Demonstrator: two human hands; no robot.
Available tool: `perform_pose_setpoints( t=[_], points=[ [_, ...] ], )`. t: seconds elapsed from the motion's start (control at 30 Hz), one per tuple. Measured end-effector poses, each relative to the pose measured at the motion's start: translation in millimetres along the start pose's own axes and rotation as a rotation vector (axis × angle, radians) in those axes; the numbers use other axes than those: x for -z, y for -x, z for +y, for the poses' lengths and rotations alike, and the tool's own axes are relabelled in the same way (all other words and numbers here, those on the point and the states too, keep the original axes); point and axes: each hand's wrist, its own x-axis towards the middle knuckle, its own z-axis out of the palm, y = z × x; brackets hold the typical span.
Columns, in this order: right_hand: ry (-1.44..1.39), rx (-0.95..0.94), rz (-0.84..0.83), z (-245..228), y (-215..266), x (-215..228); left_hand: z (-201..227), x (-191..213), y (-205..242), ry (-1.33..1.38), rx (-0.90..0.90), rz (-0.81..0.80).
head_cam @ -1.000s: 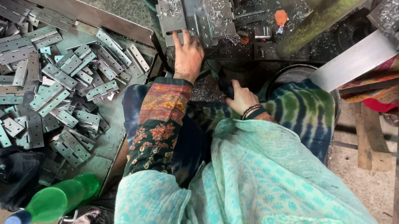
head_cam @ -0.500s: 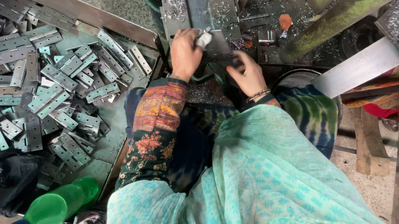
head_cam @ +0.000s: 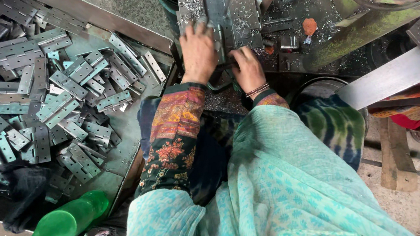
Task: The person repeatedly picks up small metal brackets from a bin, places them into a press machine, and operates the press with a foot pedal. The person then removes the processed brackets and returns them to the bin, continuing this cycle throughout the clip.
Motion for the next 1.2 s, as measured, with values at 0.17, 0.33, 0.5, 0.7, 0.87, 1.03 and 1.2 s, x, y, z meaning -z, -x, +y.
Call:
perform_pose_setpoints(
  t=[0.17, 0.33, 0.5, 0.7, 0.87, 1.03, 1.2],
  points=[
    [-0.078, -0.083, 0.041, -20, 25, 15, 22, -17, 20, -0.210, -0.085, -0.284],
    [0.054, -0.166, -0.150, -27, 78, 44, 27, -27, 12, -0.281, -0.045, -0.252],
    [0.151, -0.542, -0.420, -17, 135, 33, 28, -38, 3, -0.243, -0.006, -0.204],
    [0.111, -0.548, -0.283, 14, 174, -26, 20, -47, 0, -0.239, -0.027, -0.053],
    [0.129, -0.583, -0.373, 20, 173, -19, 23, -50, 7, -0.198, -0.012, -0.075],
    [0.199, -0.590, -0.480, 11, 150, 15, 18, -57, -5, -0.160, 0.006, -0.078],
    [0.208, -0.610, -0.486, 2, 144, 12, 12, -61, -32, -0.166, 0.039, -0.191]
  ],
)
